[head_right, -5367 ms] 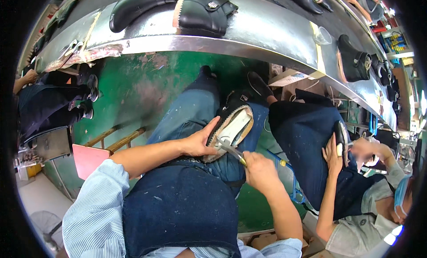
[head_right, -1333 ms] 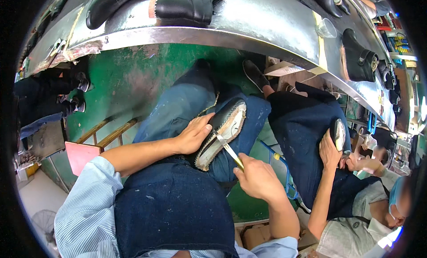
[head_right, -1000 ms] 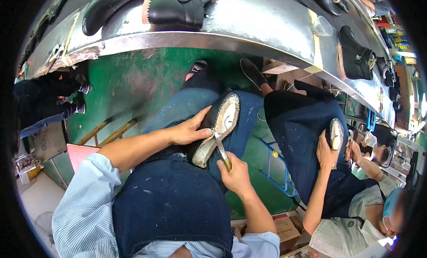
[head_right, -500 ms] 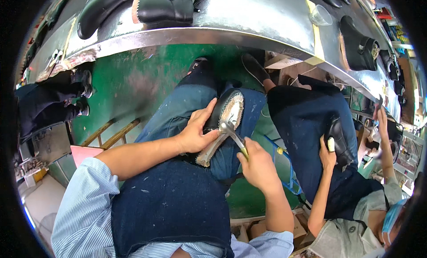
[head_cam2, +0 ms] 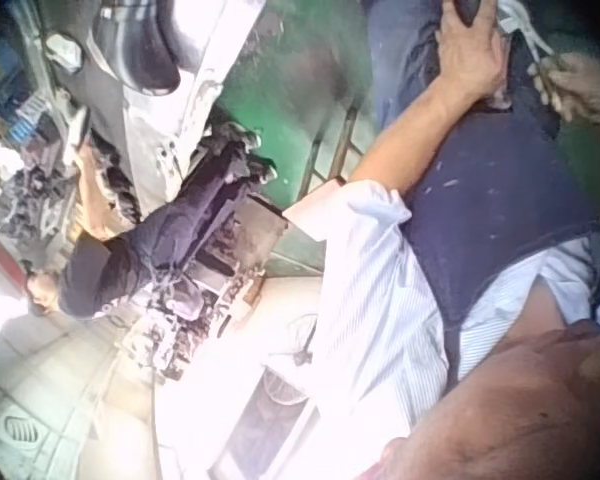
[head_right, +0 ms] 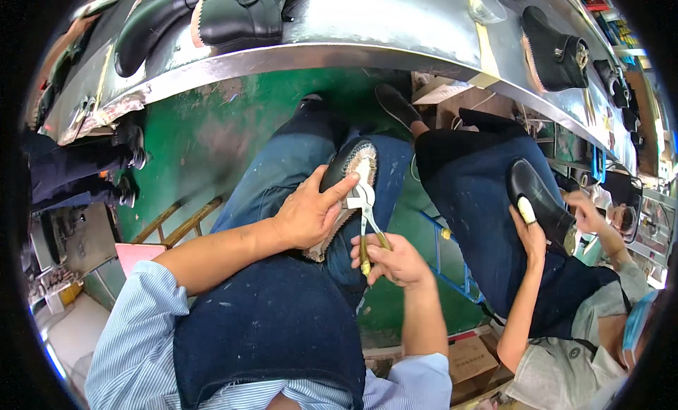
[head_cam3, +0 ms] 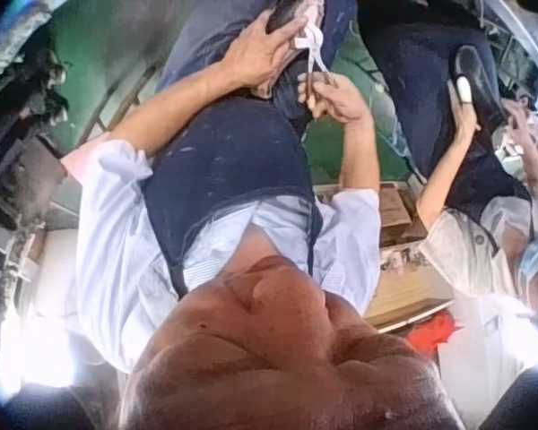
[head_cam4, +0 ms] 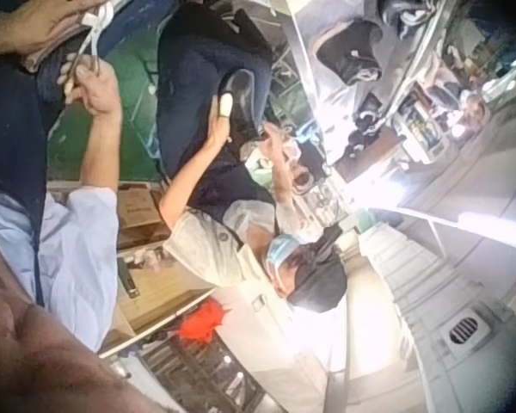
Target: Using lasting pliers to pull and hammer the shoe upper onto the last at a production line.
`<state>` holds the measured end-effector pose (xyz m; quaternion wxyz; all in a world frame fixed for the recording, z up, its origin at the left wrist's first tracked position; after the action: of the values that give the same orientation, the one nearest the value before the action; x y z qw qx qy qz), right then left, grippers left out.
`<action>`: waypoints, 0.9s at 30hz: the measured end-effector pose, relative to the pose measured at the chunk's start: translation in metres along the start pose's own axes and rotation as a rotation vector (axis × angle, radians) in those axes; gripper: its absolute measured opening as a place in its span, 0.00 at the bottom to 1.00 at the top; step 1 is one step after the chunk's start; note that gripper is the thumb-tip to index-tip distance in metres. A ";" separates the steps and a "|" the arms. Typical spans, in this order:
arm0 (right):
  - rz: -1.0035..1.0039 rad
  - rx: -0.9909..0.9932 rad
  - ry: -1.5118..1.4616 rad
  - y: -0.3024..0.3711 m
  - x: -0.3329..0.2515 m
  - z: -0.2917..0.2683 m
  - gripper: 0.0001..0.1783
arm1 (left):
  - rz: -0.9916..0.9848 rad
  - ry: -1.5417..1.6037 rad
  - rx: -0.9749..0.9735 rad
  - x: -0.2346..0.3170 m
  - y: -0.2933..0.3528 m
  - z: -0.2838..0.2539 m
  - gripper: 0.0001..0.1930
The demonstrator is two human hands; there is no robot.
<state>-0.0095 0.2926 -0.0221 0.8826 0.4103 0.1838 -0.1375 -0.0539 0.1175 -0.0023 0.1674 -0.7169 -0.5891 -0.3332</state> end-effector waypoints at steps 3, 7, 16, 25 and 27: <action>-0.016 0.140 0.334 0.019 -0.037 0.001 0.22 | -0.100 0.027 -0.081 -0.005 -0.005 -0.002 0.29; -0.456 0.436 0.868 0.013 -0.091 0.033 0.16 | -0.047 -0.011 -0.079 0.002 -0.006 -0.002 0.28; -0.283 0.355 1.079 -0.020 -0.089 0.021 0.23 | -0.019 -0.076 -0.175 -0.004 -0.003 0.001 0.31; -0.481 0.494 1.401 -0.002 -0.047 0.025 0.17 | -0.095 0.169 0.010 -0.020 -0.005 0.014 0.45; -0.527 0.506 1.395 0.012 -0.056 0.037 0.17 | -0.105 0.188 -0.007 -0.021 -0.006 0.013 0.46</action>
<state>-0.0473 0.2766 0.0319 0.3814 0.5334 0.7496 -0.0905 -0.0574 0.1118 -0.0265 0.2018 -0.6510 -0.6065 -0.4093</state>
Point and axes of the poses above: each hand's wrist, its own y-axis away from the middle knuckle, its own z-axis out of the palm, x = y × z, the point moved 8 cm from there along -y, towards the middle knuckle, and after that the axes turned 5 degrees about -y, right-handed, at the moved point
